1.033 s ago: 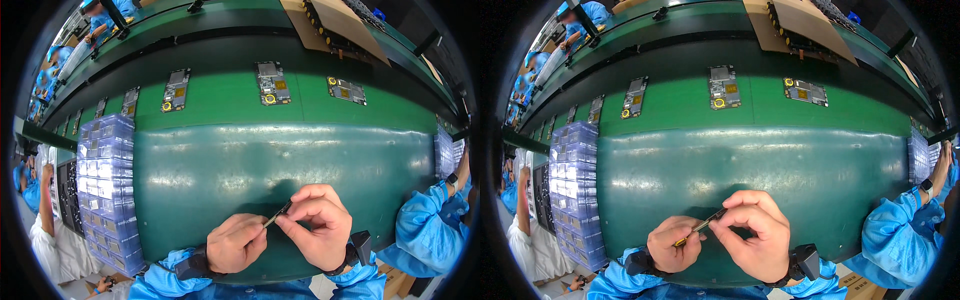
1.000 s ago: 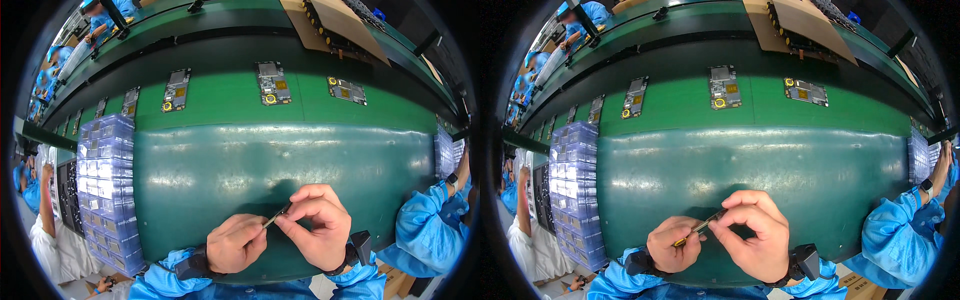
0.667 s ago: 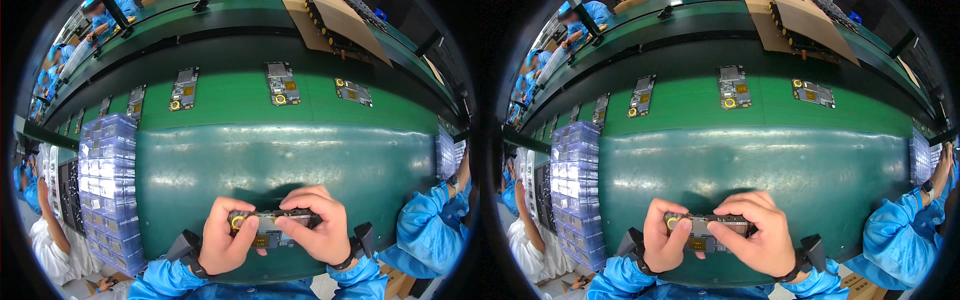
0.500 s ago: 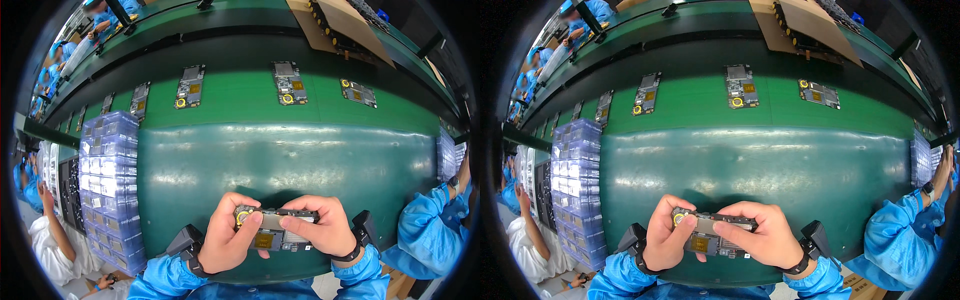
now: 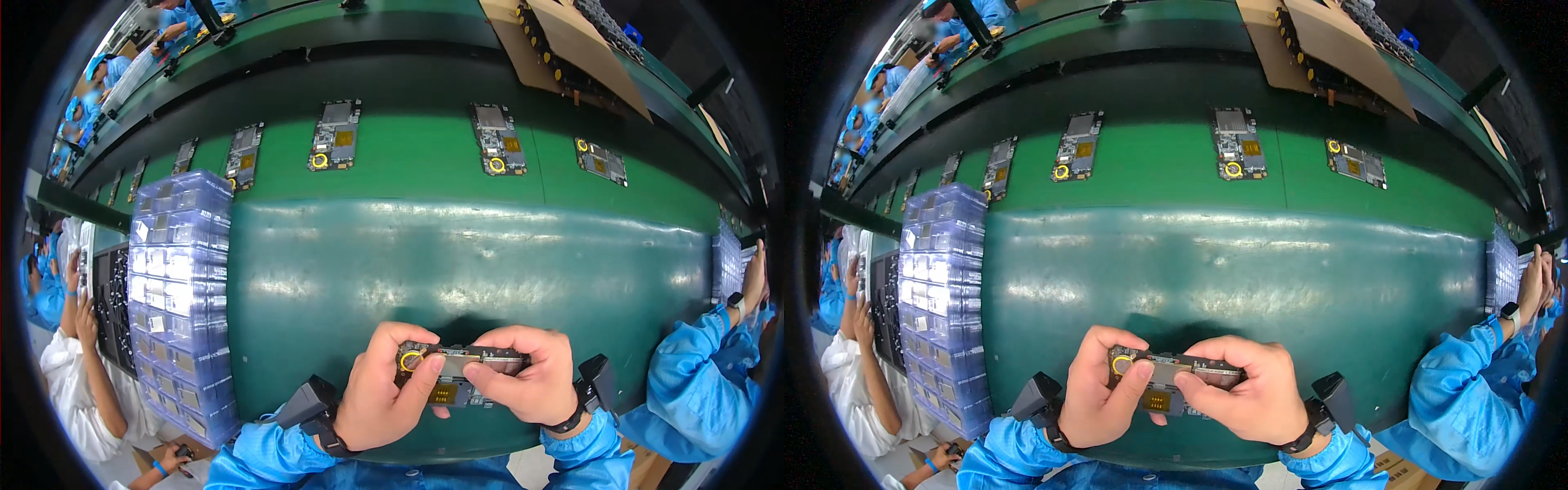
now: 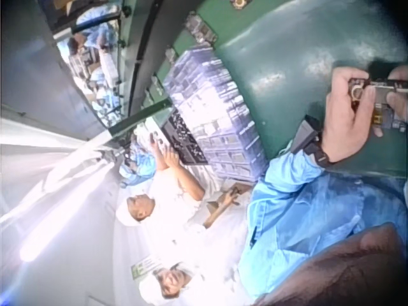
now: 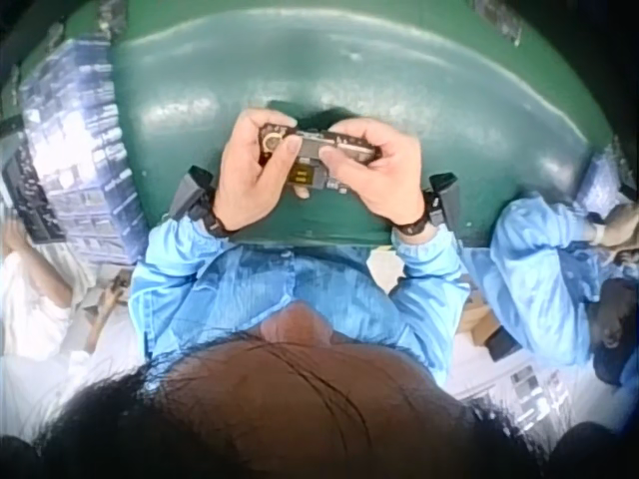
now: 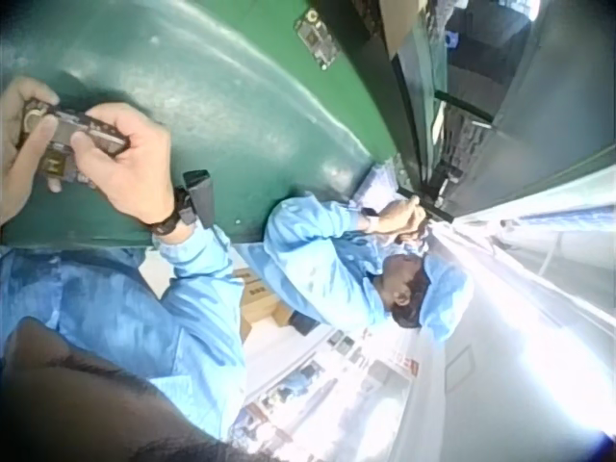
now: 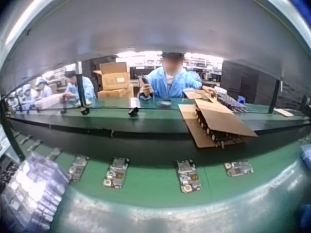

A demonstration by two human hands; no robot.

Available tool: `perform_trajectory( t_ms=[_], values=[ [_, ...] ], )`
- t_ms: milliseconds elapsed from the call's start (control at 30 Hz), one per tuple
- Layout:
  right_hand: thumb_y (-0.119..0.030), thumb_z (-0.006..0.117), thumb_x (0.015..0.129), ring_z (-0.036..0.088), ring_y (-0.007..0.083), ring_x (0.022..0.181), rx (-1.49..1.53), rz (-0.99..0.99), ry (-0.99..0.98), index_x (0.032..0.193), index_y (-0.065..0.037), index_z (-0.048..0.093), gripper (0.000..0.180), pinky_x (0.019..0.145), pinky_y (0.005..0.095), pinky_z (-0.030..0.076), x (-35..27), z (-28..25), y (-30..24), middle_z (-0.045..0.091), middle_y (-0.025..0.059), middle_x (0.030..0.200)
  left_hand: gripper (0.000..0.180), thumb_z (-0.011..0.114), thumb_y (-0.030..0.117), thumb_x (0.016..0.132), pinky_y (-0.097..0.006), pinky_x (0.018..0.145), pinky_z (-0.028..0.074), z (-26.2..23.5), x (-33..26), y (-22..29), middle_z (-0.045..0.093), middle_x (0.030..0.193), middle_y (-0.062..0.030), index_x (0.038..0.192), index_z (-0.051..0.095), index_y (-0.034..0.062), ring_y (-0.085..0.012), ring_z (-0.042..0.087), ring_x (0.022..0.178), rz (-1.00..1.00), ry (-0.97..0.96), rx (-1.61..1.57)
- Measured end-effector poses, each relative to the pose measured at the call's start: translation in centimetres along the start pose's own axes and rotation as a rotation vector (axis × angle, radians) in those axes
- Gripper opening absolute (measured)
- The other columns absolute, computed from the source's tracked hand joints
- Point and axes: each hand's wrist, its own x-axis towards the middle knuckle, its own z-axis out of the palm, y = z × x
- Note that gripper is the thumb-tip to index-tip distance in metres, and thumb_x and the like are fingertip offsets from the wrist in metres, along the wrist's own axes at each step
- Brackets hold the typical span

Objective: Assembling small electronic components on a factory production line.

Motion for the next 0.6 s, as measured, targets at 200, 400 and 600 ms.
perform_trajectory(
  t_ms=[200, 400, 600],
  values=[
    [-0.005, 0.077, 0.089, 0.065, 0.0060, 0.068, -0.068, -0.154, -0.045, 0.105, 0.001, 0.074, 0.017, 0.058, 0.0238, 0.051, 0.4, 0.6, 0.3, 0.074, 0.0054, 0.082, 0.026, 0.064, 0.010, 0.101, -0.030, 0.063, 0.064, -0.1, -0.2, 1.2, 0.070, 0.093, -0.0103, 0.121, 0.049, 0.0006, -0.0122, 0.071, 0.079, 0.032, 0.058, -0.073],
    [-0.016, 0.086, 0.080, 0.067, 0.0241, 0.101, -0.568, -0.514, 0.101, 0.118, -0.001, 0.069, 0.044, 0.081, 0.0348, 0.055, 1.2, 0.8, -0.5, 0.069, 0.0151, 0.119, 0.018, 0.059, 0.007, 0.103, -0.031, 0.061, 0.064, -0.6, 0.6, 0.6, 0.066, 0.101, -0.0116, 0.117, 0.049, 0.0000, -0.0151, 0.070, 0.083, 0.024, 0.053, 0.010],
    [-0.004, 0.081, 0.068, 0.061, 0.0339, 0.111, -0.923, -0.675, -0.126, 0.132, -0.005, 0.063, 0.067, 0.094, 0.0414, 0.052, 2.5, -0.9, -0.1, 0.064, 0.0118, 0.130, 0.038, 0.048, 0.020, 0.109, -0.035, 0.073, 0.060, -3.2, 2.0, 0.9, 0.061, 0.118, -0.0157, 0.141, 0.039, 0.0004, -0.0209, 0.070, 0.093, -0.068, 0.004, -0.324]
  ],
)
